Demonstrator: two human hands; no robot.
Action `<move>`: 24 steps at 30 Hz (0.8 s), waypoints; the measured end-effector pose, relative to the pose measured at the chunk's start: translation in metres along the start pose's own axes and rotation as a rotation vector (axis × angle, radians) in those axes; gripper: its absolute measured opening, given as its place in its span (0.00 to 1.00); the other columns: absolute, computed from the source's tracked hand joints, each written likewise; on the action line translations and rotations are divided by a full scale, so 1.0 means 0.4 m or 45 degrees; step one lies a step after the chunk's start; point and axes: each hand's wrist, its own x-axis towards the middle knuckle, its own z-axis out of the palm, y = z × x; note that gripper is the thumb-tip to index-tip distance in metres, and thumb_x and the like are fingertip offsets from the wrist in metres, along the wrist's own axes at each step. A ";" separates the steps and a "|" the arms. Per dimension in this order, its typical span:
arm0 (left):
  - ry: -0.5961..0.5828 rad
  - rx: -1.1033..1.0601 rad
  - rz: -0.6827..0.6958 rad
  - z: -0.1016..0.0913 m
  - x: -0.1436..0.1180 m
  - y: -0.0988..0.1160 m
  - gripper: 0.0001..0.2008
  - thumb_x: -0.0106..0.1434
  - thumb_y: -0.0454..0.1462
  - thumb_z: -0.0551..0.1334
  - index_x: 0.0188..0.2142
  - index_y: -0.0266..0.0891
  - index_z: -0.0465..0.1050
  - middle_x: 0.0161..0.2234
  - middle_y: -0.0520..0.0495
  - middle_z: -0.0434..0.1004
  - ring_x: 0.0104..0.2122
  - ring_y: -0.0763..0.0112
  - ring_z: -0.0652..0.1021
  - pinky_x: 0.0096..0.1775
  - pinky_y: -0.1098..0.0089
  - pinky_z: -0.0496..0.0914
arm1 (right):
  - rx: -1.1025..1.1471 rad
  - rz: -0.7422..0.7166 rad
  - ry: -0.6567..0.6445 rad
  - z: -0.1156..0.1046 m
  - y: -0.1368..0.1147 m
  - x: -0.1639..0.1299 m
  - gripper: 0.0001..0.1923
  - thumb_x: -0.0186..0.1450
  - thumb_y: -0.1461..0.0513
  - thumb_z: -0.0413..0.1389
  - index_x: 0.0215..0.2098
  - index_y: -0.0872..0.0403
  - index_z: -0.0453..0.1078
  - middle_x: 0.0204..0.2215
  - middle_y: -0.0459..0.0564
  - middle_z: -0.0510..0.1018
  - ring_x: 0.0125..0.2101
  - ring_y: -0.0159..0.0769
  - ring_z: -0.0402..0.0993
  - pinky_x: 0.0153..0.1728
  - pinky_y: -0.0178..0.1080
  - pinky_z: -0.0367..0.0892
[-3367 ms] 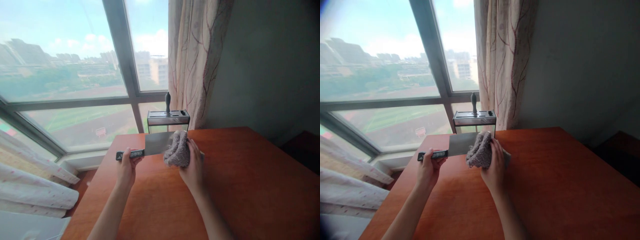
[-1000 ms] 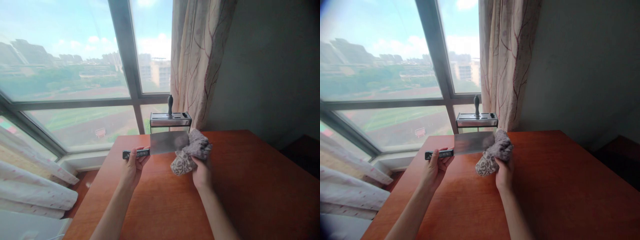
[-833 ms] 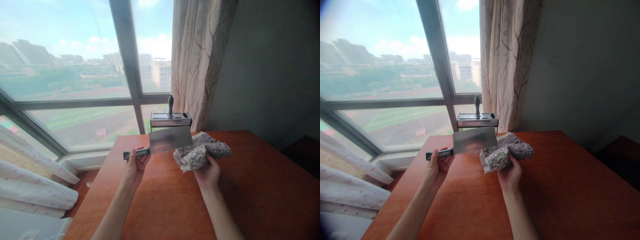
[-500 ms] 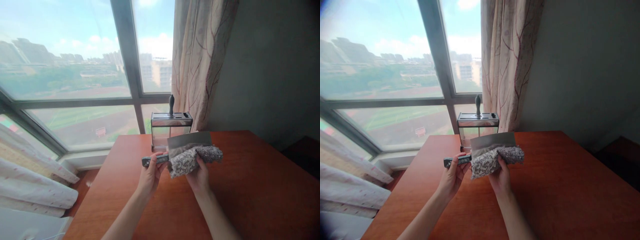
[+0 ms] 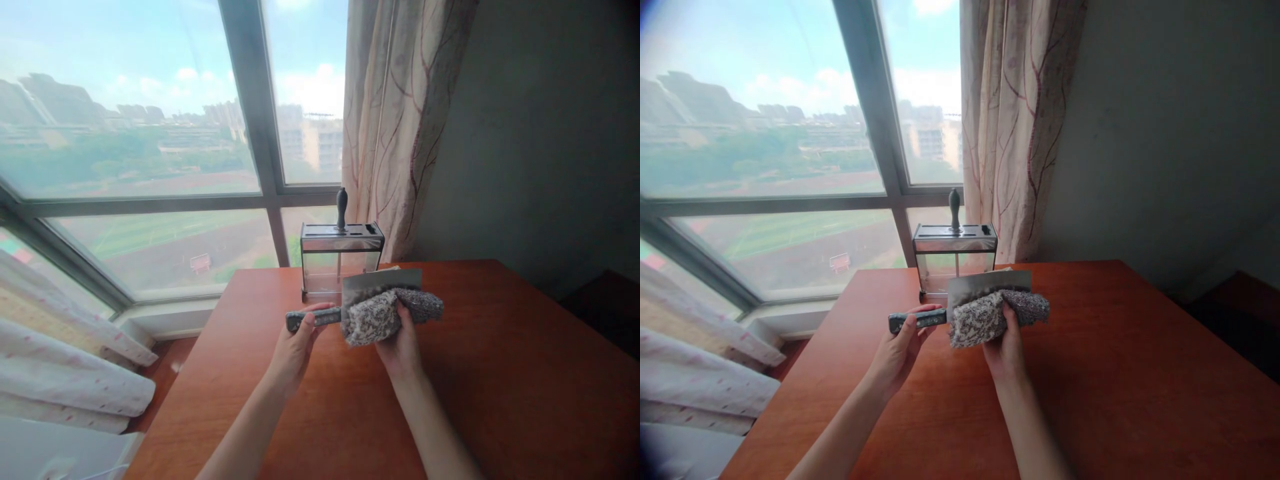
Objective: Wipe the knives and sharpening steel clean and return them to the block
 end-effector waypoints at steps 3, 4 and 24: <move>0.018 -0.066 -0.011 -0.017 0.007 0.018 0.16 0.58 0.46 0.64 0.40 0.37 0.77 0.45 0.39 0.78 0.47 0.59 0.75 0.50 0.62 0.67 | 0.013 -0.050 0.023 -0.007 -0.021 0.008 0.11 0.58 0.57 0.59 0.39 0.49 0.73 0.34 0.39 0.82 0.38 0.31 0.77 0.41 0.35 0.72; 0.046 -0.065 -0.019 -0.022 0.009 0.022 0.16 0.58 0.46 0.64 0.40 0.37 0.76 0.44 0.40 0.78 0.46 0.60 0.76 0.48 0.63 0.68 | 0.016 -0.051 0.031 -0.008 -0.024 0.009 0.11 0.58 0.58 0.59 0.40 0.49 0.73 0.34 0.39 0.82 0.37 0.30 0.77 0.40 0.35 0.73; 0.083 0.315 0.264 -0.027 -0.006 0.078 0.18 0.50 0.33 0.70 0.41 0.40 0.73 0.42 0.43 0.78 0.36 0.66 0.77 0.36 0.70 0.72 | -0.133 0.009 0.160 -0.013 -0.029 0.016 0.14 0.57 0.57 0.61 0.41 0.51 0.73 0.37 0.42 0.82 0.37 0.33 0.78 0.36 0.34 0.75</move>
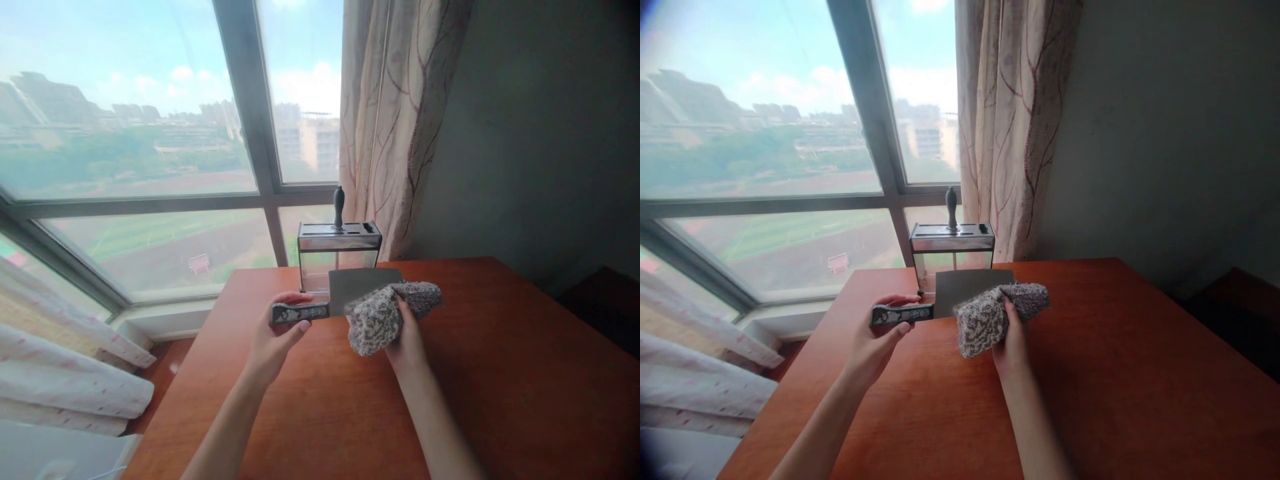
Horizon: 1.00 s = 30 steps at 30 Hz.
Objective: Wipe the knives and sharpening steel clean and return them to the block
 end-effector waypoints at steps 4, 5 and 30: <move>-0.098 0.107 -0.027 -0.005 -0.010 0.018 0.18 0.45 0.30 0.72 0.38 0.40 0.76 0.40 0.41 0.79 0.41 0.58 0.78 0.39 0.66 0.73 | 0.016 0.048 -0.049 -0.003 -0.005 0.005 0.12 0.58 0.57 0.59 0.39 0.52 0.74 0.36 0.43 0.82 0.37 0.34 0.78 0.37 0.36 0.75; -0.100 0.122 -0.051 -0.008 -0.010 0.022 0.20 0.44 0.31 0.72 0.39 0.40 0.77 0.39 0.41 0.80 0.39 0.58 0.78 0.38 0.66 0.73 | 0.025 0.076 -0.063 -0.001 -0.004 0.004 0.12 0.58 0.57 0.59 0.39 0.52 0.74 0.35 0.44 0.82 0.37 0.35 0.78 0.37 0.36 0.75; 0.284 -0.161 0.102 -0.021 0.014 0.033 0.14 0.45 0.38 0.73 0.31 0.35 0.77 0.27 0.43 0.81 0.23 0.68 0.80 0.27 0.74 0.75 | 0.202 -0.025 -0.064 0.005 -0.039 0.001 0.11 0.61 0.59 0.55 0.42 0.50 0.73 0.36 0.42 0.82 0.40 0.32 0.77 0.41 0.37 0.73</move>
